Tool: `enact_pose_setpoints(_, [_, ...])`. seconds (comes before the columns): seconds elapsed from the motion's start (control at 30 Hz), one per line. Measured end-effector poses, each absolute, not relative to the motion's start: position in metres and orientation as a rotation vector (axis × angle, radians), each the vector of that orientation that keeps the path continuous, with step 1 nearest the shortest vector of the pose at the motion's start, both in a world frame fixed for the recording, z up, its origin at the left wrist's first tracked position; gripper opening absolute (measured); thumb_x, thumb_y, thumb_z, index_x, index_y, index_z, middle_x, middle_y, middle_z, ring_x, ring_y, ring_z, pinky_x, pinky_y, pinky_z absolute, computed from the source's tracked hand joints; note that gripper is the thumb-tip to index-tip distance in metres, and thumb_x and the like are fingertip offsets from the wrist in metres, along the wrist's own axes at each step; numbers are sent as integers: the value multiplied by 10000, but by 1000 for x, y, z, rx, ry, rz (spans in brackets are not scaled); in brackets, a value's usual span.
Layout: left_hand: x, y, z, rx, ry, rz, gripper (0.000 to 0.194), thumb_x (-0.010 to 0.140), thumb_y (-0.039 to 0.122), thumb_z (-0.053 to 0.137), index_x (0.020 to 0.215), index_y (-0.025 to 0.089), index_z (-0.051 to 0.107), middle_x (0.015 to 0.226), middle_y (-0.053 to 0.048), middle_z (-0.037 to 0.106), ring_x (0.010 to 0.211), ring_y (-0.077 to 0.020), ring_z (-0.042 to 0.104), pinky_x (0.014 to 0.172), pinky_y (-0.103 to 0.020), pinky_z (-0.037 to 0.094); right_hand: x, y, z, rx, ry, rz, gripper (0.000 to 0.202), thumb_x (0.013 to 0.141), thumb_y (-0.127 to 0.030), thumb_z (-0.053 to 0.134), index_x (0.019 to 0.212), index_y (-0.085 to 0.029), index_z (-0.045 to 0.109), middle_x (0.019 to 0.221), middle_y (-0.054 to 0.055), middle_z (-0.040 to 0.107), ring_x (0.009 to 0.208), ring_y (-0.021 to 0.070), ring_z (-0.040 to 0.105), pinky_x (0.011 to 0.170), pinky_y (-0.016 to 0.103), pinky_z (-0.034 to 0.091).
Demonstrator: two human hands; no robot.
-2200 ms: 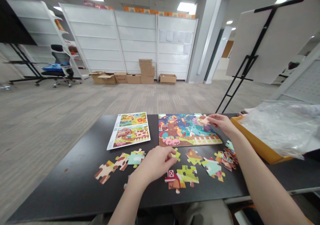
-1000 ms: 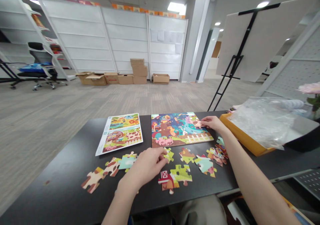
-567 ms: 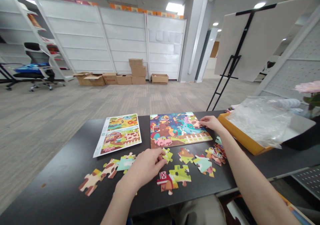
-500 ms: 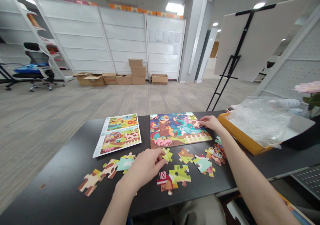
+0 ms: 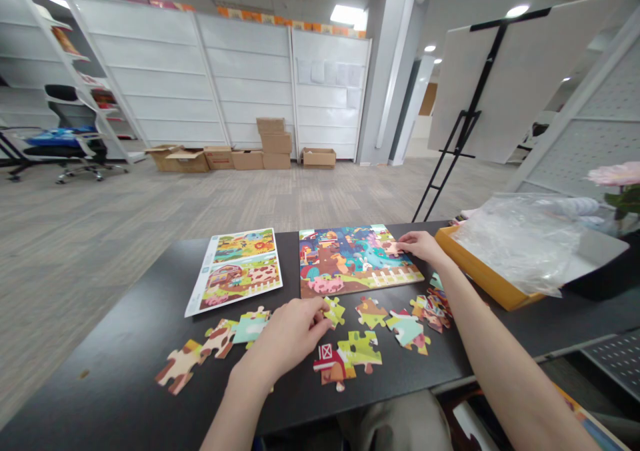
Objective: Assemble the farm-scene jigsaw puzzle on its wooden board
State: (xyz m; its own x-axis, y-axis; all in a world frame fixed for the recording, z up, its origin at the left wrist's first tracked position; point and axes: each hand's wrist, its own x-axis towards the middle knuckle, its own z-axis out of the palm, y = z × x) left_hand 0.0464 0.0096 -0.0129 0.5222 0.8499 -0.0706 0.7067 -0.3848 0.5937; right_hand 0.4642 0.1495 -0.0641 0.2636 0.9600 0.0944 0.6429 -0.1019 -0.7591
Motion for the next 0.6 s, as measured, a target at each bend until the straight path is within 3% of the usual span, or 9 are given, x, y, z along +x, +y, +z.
enact_pose_setpoints(0.3, [46,10,-14,2208,1258,335,216,923,355,524,1014,256,694,822,-26,748,753,-212,682,634,-260,425,461,147,-62,-1841,-1406,655,196,625,-306,825,765,-187,754,686,58,754,645,187,691,486,219,495])
enact_pose_setpoints(0.6, [45,10,-14,2211,1267,324,226,925,349,513,1021,248,691,827,-30,751,751,-212,678,631,-262,422,459,147,-56,-1899,-1331,645,201,813,-367,655,772,-179,714,777,90,772,666,201,727,486,231,502])
